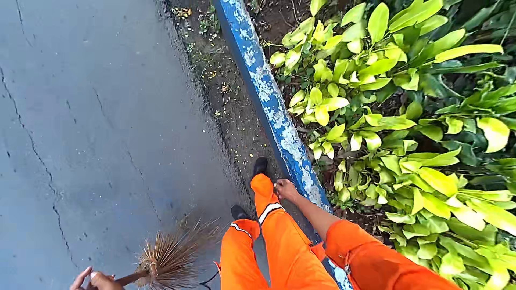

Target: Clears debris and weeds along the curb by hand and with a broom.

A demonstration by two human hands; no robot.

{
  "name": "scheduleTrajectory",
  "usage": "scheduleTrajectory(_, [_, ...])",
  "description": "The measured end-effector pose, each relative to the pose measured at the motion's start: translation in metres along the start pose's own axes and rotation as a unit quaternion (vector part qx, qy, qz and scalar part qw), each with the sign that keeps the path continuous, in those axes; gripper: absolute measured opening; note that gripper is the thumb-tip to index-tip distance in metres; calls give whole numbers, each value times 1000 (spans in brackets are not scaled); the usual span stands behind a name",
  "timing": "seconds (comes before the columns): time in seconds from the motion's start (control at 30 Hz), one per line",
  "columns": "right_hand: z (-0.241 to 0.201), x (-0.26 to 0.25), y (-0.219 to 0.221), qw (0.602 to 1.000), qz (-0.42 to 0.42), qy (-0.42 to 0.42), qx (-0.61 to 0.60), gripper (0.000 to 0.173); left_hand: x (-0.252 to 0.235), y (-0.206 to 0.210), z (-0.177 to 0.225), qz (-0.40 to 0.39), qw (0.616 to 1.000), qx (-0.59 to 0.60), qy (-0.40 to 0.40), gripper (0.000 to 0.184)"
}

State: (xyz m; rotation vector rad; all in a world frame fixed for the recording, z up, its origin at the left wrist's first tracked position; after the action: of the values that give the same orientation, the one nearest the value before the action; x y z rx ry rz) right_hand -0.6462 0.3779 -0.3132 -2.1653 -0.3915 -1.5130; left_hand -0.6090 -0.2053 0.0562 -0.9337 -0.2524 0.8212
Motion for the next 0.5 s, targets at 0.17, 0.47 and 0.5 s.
scheduleTrajectory(0.17, [-72, -84, -42, 999, -14, 7, 43, 38, -45, 121, 85, -24, 988, -150, 30, 36])
scheduleTrajectory(0.47, [-84, -244, -36, 990, -15, 122, -70, 37, -93, 361, 137, -104, 978, -175, 42, 34])
scheduleTrajectory(0.5, [-83, -262, -32, 986, -8, 136, -96, 39, -100, 387, 137, -107, 978, -176, 41, 34])
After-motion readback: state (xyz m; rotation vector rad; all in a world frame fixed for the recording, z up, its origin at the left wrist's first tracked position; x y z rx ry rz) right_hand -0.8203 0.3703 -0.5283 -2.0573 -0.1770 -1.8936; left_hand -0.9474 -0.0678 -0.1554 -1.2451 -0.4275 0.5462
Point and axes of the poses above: each hand's wrist, its own x-axis away from the middle knuckle, its own y-axis out of the palm, z = x × y, the point moved 9 cm from there along -x, towards the middle knuckle, and after that the axes turned 2 degrees about -x, right-handed, at the moved point
